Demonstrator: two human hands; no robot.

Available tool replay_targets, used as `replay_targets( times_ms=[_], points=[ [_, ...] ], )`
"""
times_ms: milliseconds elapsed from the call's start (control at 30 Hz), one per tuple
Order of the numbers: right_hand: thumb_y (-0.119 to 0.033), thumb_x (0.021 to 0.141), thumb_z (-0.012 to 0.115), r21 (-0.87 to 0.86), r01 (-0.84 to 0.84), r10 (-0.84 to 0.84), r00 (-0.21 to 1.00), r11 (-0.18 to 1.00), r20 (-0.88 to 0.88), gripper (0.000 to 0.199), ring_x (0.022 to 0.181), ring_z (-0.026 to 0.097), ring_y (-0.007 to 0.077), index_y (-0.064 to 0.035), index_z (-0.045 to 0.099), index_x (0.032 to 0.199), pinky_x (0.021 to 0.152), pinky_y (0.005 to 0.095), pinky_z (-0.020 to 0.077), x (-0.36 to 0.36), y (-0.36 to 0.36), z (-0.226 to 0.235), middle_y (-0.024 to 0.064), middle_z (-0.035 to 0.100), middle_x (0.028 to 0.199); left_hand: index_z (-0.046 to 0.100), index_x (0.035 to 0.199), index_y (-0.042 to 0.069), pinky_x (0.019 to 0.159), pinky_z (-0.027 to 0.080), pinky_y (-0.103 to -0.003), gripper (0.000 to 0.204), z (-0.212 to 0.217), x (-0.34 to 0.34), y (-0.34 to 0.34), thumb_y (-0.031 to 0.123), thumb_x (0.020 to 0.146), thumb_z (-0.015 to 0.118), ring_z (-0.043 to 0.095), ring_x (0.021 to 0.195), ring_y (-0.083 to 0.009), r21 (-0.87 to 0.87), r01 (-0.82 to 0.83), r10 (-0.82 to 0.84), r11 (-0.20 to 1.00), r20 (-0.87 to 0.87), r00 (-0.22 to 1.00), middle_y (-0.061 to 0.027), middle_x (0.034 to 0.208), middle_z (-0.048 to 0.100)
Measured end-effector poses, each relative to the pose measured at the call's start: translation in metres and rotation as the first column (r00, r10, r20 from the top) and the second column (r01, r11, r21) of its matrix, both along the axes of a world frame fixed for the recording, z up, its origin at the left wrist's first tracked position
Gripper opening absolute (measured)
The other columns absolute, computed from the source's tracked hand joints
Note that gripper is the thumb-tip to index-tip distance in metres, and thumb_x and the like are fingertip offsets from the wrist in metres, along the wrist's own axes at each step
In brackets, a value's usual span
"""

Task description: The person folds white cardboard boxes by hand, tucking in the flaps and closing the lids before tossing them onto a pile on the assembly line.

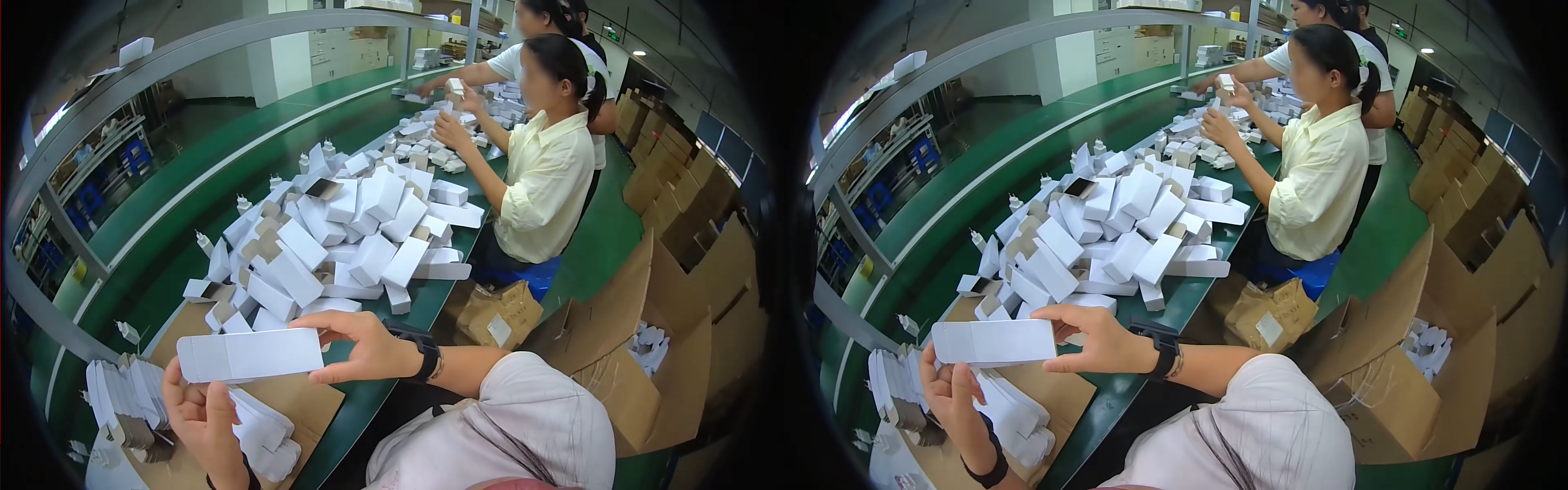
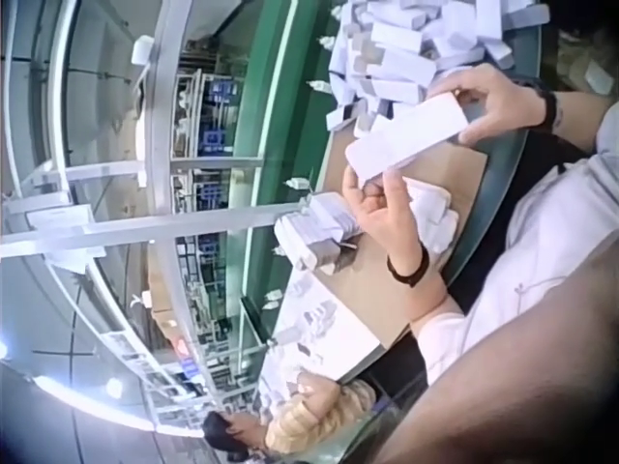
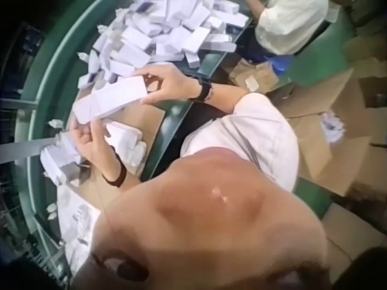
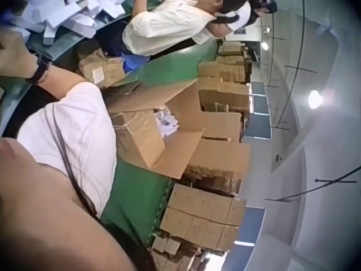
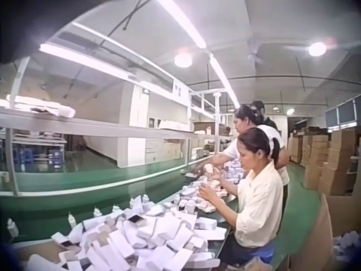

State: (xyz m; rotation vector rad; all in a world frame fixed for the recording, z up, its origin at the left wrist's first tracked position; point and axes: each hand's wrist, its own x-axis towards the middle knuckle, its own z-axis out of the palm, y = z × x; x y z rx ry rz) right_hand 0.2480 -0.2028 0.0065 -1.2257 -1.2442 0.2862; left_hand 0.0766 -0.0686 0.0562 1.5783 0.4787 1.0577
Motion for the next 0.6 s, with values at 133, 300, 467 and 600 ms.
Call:
replay_targets(
  times_ms=[133,300,467,600],
  points=[
    [-0.017,0.067,0.077,0.016,-0.016,0.016,1.000,1.000,-0.003,0.059,0.085,0.060,0.0138,-0.0028,0.051,0.118,0.080,0.0258,0.0494,0.000,-0.001,-0.002,0.0090,0.060,0.099,0.052,0.107,-0.002,0.039,0.029,-0.016,0.030,-0.001,-0.008,0.010,0.010,0.082,0.061,0.041,0.047,-0.0020,0.050,-0.040,0.043,0.998,-0.052,0.998,-0.0005,0.065,0.054],
    [-0.013,0.067,0.076,-0.012,-0.028,0.028,0.998,1.000,0.061,0.060,0.094,0.056,0.0138,-0.0027,0.050,0.121,0.080,0.0256,0.0475,0.001,-0.004,0.001,0.0091,0.057,0.111,0.058,0.097,-0.003,0.044,0.030,-0.016,0.022,-0.003,-0.014,0.019,0.014,0.083,0.063,0.041,0.050,-0.0009,0.039,0.021,-0.015,0.999,-0.152,0.988,0.0010,0.064,0.054],
    [-0.013,0.065,0.078,0.004,0.036,-0.036,0.981,0.999,0.189,0.061,0.094,0.056,0.0174,-0.0017,0.051,0.119,0.079,0.0269,0.0468,0.008,-0.003,0.010,0.0105,0.057,0.111,0.059,0.088,-0.003,0.049,0.032,-0.015,0.018,-0.003,-0.003,0.017,0.013,0.082,0.064,0.044,0.052,-0.0012,0.074,-0.010,0.023,0.997,-0.171,0.985,0.0001,0.064,0.056],
    [-0.013,0.063,0.079,0.116,0.031,-0.065,0.950,0.993,0.306,0.063,0.094,0.056,0.0215,0.0005,0.051,0.118,0.080,0.0284,0.0452,0.015,0.002,0.014,0.0113,0.057,0.113,0.059,0.085,-0.002,0.044,0.034,-0.016,0.016,0.011,0.001,0.015,0.013,0.081,0.064,0.046,0.051,-0.0034,0.032,-0.005,0.011,0.999,-0.192,0.981,-0.0024,0.066,0.057]
  ],
)
